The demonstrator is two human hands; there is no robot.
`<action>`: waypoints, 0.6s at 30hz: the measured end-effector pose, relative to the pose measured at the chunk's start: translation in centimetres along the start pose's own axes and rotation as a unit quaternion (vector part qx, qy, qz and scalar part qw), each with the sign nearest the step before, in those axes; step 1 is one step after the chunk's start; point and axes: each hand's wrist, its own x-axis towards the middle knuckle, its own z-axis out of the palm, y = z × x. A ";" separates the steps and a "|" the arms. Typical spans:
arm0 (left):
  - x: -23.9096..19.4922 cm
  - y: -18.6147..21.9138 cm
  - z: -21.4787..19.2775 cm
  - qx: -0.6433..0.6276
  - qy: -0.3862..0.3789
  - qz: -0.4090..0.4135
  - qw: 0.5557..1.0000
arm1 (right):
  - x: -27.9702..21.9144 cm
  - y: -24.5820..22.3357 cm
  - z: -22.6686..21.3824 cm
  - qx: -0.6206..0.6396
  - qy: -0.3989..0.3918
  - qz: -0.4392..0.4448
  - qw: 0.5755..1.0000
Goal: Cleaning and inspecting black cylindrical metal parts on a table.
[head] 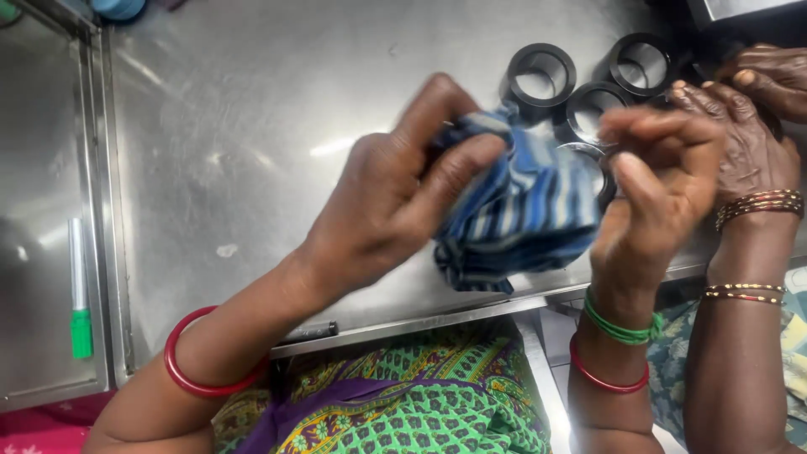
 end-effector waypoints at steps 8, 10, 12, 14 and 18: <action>1.9 3.0 -0.3 0.253 -0.057 0.249 0.933 | 5.1 1.4 -9.5 0.082 -0.160 0.175 0.968; 4.1 1.2 -1.4 0.265 -0.039 0.208 0.941 | 7.1 3.5 -13.1 0.153 -0.174 0.294 0.927; 6.1 -0.2 -1.4 0.279 -0.021 0.165 0.946 | 7.6 4.8 -14.3 0.189 -0.178 0.347 0.901; 7.8 -1.3 -0.4 0.265 0.020 0.034 0.963 | 7.5 6.0 -13.6 0.245 -0.214 0.341 0.882; 9.1 -8.8 4.9 0.359 0.012 0.167 0.918 | 7.8 6.8 -11.6 0.192 -0.253 0.350 0.881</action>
